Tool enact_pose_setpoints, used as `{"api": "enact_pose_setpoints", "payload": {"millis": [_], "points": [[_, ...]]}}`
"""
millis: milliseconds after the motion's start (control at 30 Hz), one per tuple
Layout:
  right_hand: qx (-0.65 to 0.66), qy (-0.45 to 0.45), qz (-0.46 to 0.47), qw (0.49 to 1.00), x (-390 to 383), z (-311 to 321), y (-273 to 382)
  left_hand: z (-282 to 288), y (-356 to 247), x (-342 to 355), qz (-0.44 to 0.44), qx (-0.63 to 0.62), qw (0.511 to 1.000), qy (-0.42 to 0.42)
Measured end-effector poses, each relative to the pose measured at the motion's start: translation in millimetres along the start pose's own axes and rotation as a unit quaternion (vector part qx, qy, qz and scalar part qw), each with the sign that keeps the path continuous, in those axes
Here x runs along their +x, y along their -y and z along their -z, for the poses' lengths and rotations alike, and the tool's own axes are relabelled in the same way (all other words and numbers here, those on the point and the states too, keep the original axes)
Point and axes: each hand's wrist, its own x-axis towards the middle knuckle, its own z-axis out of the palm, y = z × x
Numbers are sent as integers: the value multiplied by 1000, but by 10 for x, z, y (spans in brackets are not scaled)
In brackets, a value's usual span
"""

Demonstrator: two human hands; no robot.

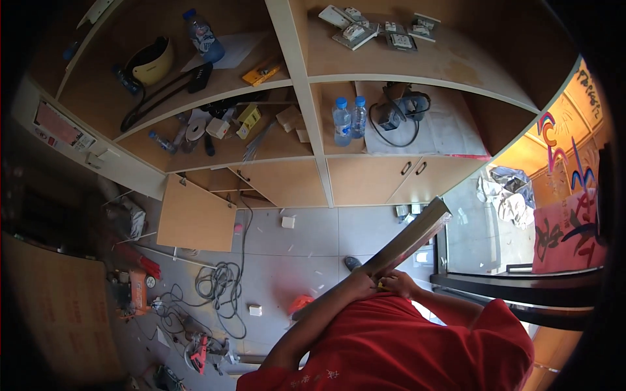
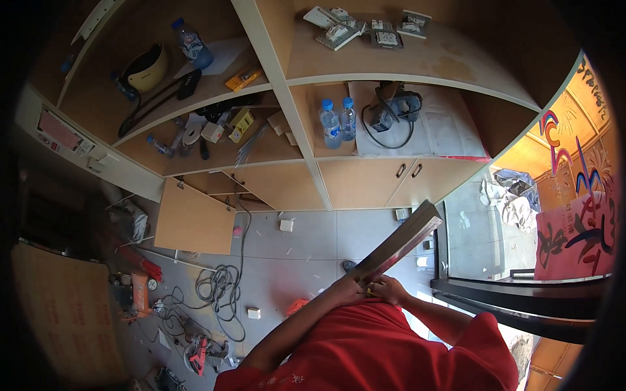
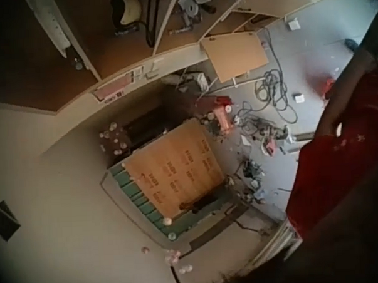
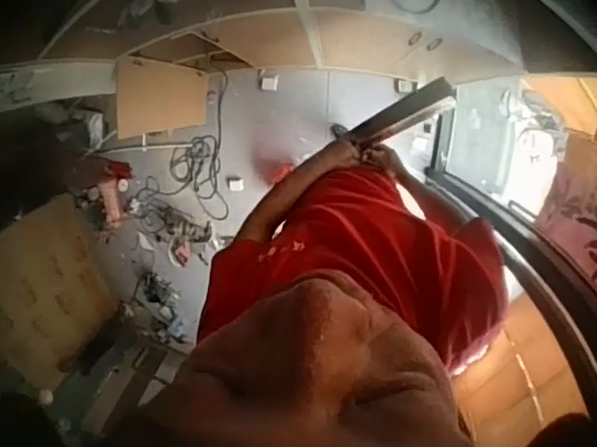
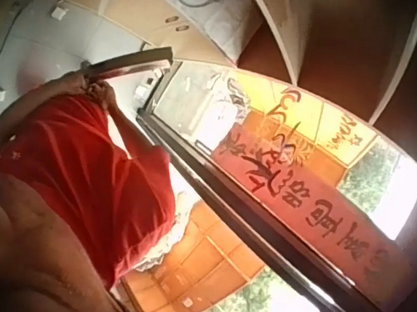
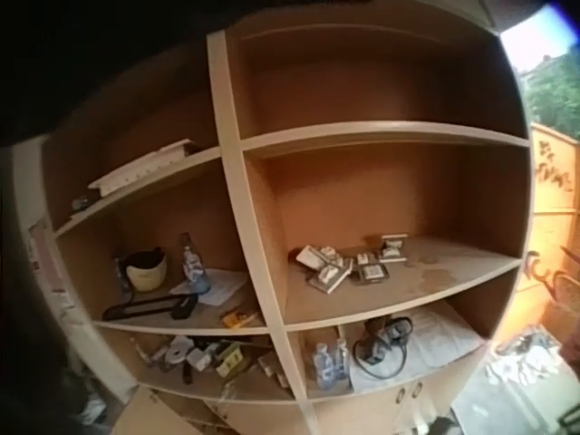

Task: Installing a metal track for a partition wall, including measuring, applying sealant, and fitting the track to the wall base.

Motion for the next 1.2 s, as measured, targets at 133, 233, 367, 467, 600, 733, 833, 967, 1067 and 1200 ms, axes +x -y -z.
{"api": "enact_pose_setpoints", "payload": {"millis": [133, 233, 367, 467, 600, 733, 833, 967, 1067, 1200], "points": [[-132, 18, -36, 990, 632, 113, 193, 223, 292, -50, 160, 49, 985, 49], [-184, -34, -70, 980, 1133, 182, -100, 357, 386, -95, 245, 44, 969, 10], [65, -104, -184, 975, 1239, 341, -454, 335, 523, 62, 289, 44, 956, 28], [212, -81, -194, 955, 998, 429, -440, 308, 435, 359, 330, 44, 941, 64], [283, -62, -197, 937, 897, 427, -355, 145, 572, 281, 332, 47, 942, 12], [240, -49, -204, 948, 1109, 374, -359, 134, 806, 40, 344, 86, 935, -28], [213, -34, -175, 961, 1257, 378, -278, 294, 803, -92, 306, 64, 945, -95], [352, 63, -143, 923, 1305, 223, 302, 583, 502, -639, 364, 50, 914, -170], [481, 105, -136, 860, 1389, 67, 837, 742, 295, -1064, 320, 79, 909, -257], [529, 171, -82, 827, 1743, -256, 1526, 935, -122, -1667, 322, 116, 866, -365]]}}
